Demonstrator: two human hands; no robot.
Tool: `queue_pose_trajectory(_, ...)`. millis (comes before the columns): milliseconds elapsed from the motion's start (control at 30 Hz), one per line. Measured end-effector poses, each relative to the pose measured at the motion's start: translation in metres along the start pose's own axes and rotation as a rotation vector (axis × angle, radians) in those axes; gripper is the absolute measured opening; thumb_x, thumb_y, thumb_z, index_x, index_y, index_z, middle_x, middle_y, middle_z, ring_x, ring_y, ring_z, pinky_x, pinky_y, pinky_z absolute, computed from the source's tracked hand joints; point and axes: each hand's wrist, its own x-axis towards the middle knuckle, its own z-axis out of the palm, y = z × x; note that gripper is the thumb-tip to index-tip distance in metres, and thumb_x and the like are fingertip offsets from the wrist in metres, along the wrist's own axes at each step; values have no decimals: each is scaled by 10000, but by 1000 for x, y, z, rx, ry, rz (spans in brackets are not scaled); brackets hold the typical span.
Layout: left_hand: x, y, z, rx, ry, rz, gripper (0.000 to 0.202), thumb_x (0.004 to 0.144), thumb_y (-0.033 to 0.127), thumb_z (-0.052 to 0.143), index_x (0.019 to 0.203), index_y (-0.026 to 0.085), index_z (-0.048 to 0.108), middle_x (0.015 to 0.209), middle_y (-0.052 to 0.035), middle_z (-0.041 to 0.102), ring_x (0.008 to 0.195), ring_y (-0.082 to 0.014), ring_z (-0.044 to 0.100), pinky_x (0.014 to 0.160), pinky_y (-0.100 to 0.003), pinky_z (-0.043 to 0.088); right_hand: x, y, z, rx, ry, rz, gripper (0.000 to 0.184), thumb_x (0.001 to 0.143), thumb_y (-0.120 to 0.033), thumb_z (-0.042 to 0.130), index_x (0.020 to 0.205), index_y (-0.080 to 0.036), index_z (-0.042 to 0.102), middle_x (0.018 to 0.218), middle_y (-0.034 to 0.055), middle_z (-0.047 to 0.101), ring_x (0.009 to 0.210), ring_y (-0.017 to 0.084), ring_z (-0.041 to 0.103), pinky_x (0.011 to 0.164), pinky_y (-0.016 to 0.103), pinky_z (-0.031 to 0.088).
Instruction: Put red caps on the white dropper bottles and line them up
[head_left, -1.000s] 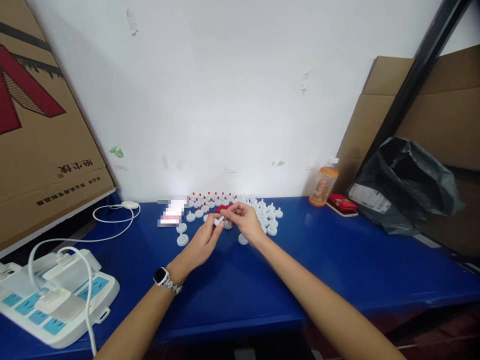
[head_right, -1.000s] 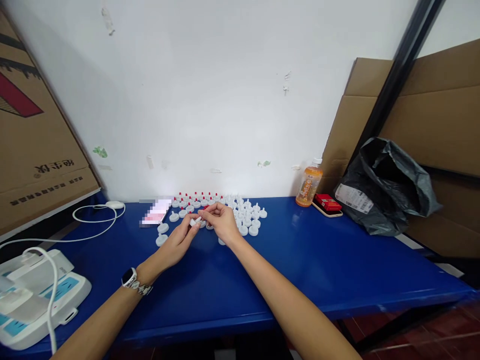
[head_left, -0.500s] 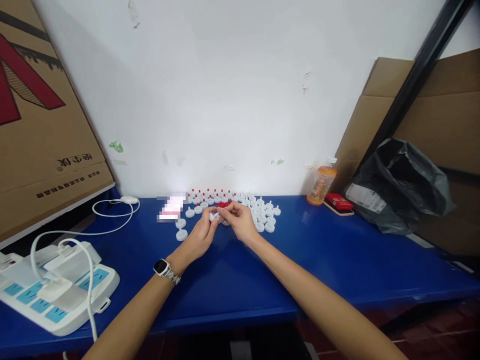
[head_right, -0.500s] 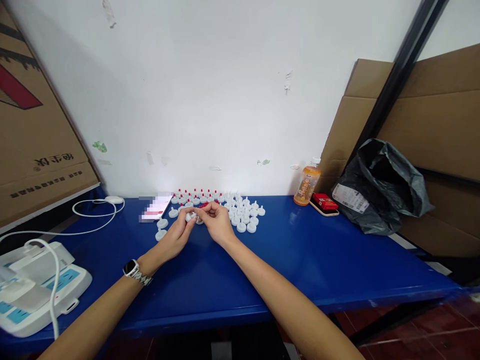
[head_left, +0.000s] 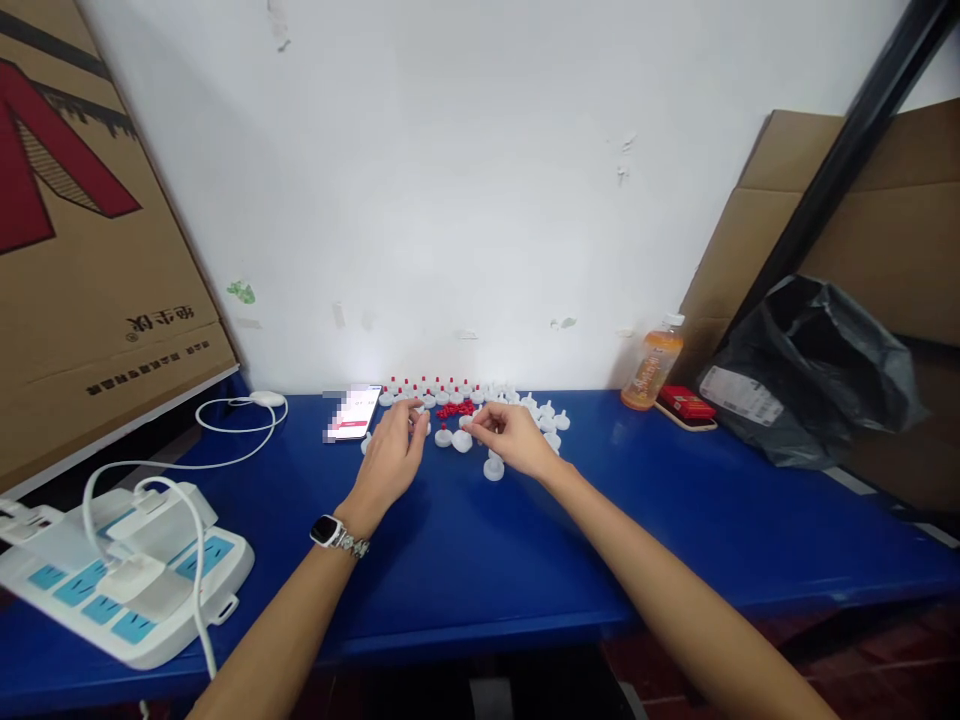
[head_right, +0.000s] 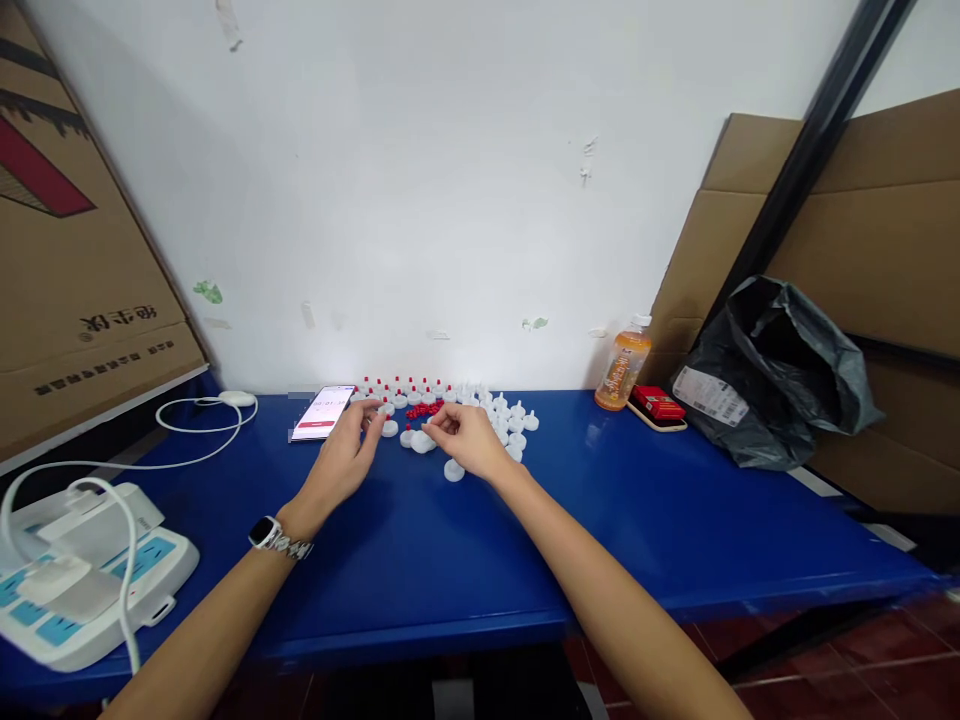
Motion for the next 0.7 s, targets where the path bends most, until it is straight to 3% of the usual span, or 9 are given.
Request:
queue_pose_trajectory(200,20,1,12,286,-194,130,338,975,327,471,1277,210,569,1112,-97,626,1072,-281,577,905,-415,456,0,12,-6,-271,-173,-71,85,813,-208,638,779,-187,714,694,-8,685,607,115,573,599,232,412)
queue_pose_trajectory(300,26,4,20,427,-270,144,259,969,288,467,1116,191,657,1060,-107,647,1029,-298,601,889,-437,438,2,17,-7,-384,-163,-98,106,814,-173,624,802,-196,728,726,0,699,651,128,593,644,247,409)
queue_pose_trajectory(500,29,-6,13,471,-223,128,236,947,200,438,887,163,663,928,-112,664,914,-272,619,808,-383,431,4,19,-11,-537,-76,-175,133,809,-119,618,794,-209,715,789,13,712,820,173,581,762,282,388)
queue_pose_trajectory(700,27,-15,7,458,-216,100,198,930,195,459,867,183,647,942,-97,669,879,-254,612,751,-354,417,3,21,-11,-623,-62,-81,133,846,-326,668,919,-228,720,791,20,688,893,214,567,805,332,351)
